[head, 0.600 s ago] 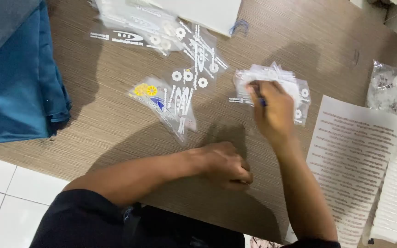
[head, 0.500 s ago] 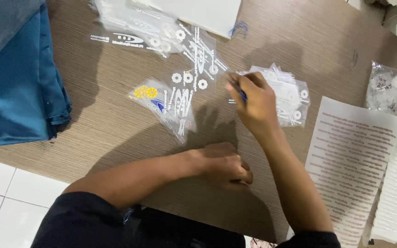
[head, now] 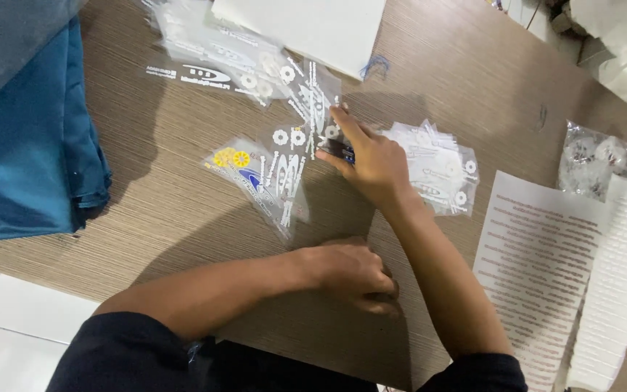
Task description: The person is sorting and placing individual labels into small plastic packets on a work table.
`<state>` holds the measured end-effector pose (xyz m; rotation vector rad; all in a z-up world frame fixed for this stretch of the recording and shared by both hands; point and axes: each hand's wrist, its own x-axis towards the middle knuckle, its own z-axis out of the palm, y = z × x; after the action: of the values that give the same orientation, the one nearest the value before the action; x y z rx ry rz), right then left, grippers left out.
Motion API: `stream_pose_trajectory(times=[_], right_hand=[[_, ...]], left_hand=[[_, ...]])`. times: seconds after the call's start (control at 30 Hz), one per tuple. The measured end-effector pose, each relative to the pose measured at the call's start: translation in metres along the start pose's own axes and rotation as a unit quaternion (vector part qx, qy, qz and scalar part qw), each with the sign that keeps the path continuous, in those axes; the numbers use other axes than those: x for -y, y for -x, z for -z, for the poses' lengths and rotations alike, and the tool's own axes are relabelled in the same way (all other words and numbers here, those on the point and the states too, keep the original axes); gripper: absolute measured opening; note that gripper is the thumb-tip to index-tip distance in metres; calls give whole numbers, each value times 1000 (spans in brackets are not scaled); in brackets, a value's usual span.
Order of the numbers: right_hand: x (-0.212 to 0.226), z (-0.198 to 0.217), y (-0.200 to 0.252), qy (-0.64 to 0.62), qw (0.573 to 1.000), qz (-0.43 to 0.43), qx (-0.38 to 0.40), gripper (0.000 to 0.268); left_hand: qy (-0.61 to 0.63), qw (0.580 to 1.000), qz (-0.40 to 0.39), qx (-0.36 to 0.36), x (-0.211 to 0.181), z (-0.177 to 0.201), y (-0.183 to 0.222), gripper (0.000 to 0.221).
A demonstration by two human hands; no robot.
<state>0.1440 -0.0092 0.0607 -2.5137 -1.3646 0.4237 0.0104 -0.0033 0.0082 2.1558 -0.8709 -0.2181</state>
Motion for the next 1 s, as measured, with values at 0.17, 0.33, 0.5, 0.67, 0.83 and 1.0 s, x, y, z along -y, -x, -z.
stream_pose_trajectory(times=[0.17, 0.33, 0.5, 0.67, 0.83, 1.0], right_hand=[[-23, -33, 0, -10, 996, 24, -87, 56], [-14, -25, 11, -35, 989, 73, -120, 42], [-17, -14, 34, -200, 968, 47, -146, 38], [-5, 37, 86, -175, 954, 49, -239, 36], [-17, 29, 135, -18, 935, 158, -316, 37], [-3, 2, 177, 154, 963, 92, -199, 59]], left_hand=[[3, 1000, 9, -3, -8, 14, 3, 37], [12, 1000, 0, -18, -10, 12, 6, 40], [76, 997, 16, -22, -19, 37, 13, 43], [237, 924, 109, -280, 4, 16, 3, 33], [627, 664, 81, -399, 27, 10, -6, 52], [690, 638, 88, -332, 1, 44, 6, 65]])
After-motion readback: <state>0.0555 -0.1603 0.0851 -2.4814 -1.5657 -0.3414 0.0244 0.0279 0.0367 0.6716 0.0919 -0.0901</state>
